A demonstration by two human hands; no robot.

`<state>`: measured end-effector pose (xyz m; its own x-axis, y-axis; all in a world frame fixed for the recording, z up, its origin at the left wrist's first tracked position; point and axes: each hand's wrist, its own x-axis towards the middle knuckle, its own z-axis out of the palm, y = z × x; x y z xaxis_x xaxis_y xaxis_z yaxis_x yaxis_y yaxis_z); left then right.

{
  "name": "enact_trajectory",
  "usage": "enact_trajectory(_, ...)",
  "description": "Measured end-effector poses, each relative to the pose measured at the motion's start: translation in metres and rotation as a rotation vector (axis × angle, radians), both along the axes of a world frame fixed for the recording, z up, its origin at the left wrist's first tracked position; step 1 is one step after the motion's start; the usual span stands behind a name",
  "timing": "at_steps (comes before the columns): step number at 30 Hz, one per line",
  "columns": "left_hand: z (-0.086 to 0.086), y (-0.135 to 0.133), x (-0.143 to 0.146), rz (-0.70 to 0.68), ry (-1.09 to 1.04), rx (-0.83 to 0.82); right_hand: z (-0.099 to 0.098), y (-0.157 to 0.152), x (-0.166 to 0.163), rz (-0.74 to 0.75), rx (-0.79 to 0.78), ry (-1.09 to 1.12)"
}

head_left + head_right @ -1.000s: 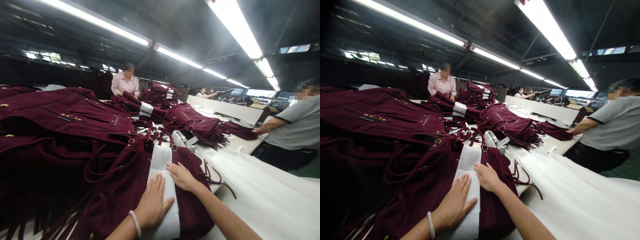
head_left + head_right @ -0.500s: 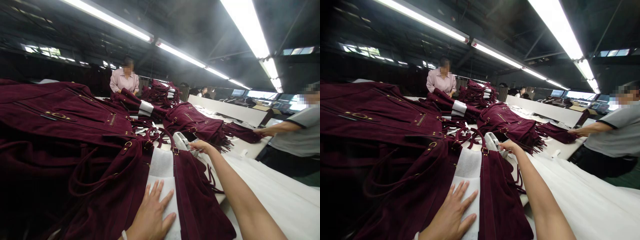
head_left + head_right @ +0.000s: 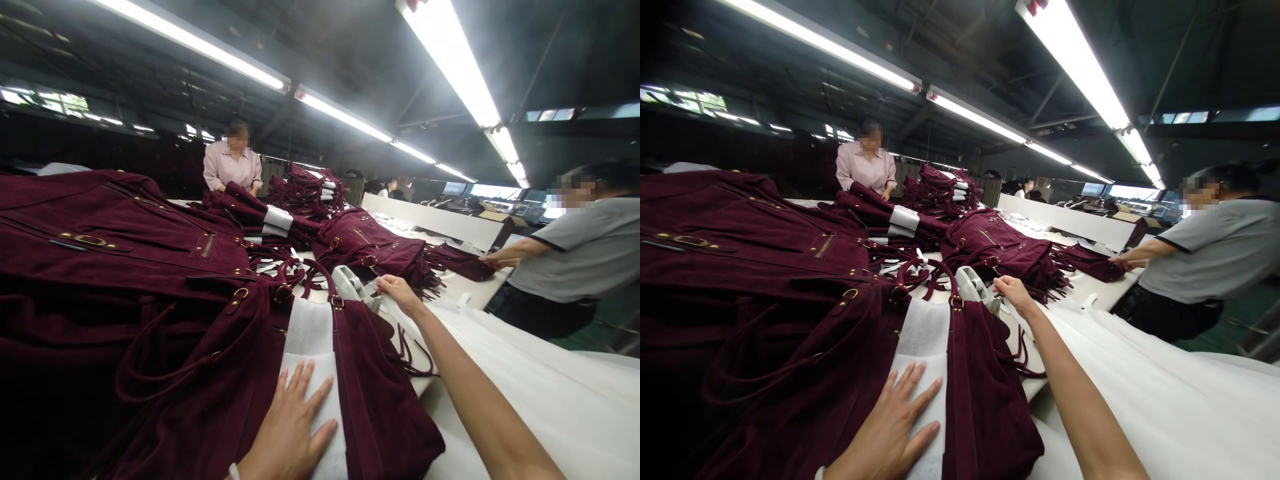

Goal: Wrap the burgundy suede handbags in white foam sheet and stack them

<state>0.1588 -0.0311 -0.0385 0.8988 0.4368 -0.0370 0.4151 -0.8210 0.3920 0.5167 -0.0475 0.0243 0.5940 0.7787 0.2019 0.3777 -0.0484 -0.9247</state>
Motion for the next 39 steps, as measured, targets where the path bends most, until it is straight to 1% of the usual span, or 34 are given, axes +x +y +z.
enact_trajectory(3, -0.002, 0.0, -0.001, 0.0, -0.001, 0.015, 0.001, -0.01, -0.001, -0.017, 0.051, 0.018)
enact_trajectory(6, -0.003, 0.0, -0.001, 0.003, 0.001, 0.02, -0.005, -0.023, -0.001, -0.043, 0.016, 0.029)
enact_trajectory(11, -0.001, -0.001, 0.001, 0.003, -0.003, 0.029, -0.032, -0.045, -0.001, -0.105, -0.064, 0.006)
enact_trajectory(16, 0.003, -0.002, 0.001, 0.006, 0.028, 0.023, -0.059, -0.048, -0.004, -0.16, -0.1, -0.061)
enact_trajectory(18, 0.002, -0.001, 0.001, -0.001, 0.032, 0.02, -0.068, -0.045, -0.004, -0.209, -0.107, -0.11)
enact_trajectory(21, 0.0, 0.0, 0.0, -0.006, 0.019, 0.019, -0.077, -0.045, -0.002, -0.333, -0.136, -0.201)
enact_trajectory(23, -0.002, 0.0, 0.0, -0.007, 0.003, 0.017, -0.077, -0.052, -0.002, -0.423, -0.158, -0.245)
enact_trajectory(25, -0.005, 0.0, -0.001, -0.009, -0.016, 0.015, -0.068, -0.062, -0.008, -0.496, -0.17, -0.27)
enact_trajectory(26, -0.006, 0.0, -0.002, -0.011, -0.029, 0.015, -0.06, -0.067, -0.015, -0.52, -0.157, -0.274)
enact_trajectory(28, -0.009, 0.0, -0.002, -0.021, -0.061, 0.023, -0.04, -0.073, -0.037, -0.51, -0.064, -0.249)
enact_trajectory(30, -0.013, 0.0, -0.002, -0.031, -0.094, 0.035, -0.019, -0.074, -0.071, -0.392, 0.088, -0.147)
enact_trajectory(32, -0.017, 0.0, -0.002, -0.033, -0.117, 0.046, -0.006, -0.069, -0.112, -0.234, 0.133, -0.012)
enact_trajectory(33, -0.018, 0.0, -0.002, -0.034, -0.123, 0.05, -0.005, -0.064, -0.133, -0.168, 0.117, 0.054)
enact_trajectory(35, -0.021, 0.001, -0.002, -0.034, -0.133, 0.058, -0.011, -0.052, -0.17, -0.086, 0.071, 0.173)
enact_trajectory(37, -0.022, 0.001, -0.002, -0.035, -0.144, 0.064, -0.026, -0.038, -0.195, -0.077, 0.037, 0.27)
enact_trajectory(39, -0.024, 0.001, -0.001, -0.035, -0.159, 0.066, -0.042, -0.026, -0.209, -0.109, 0.014, 0.329)
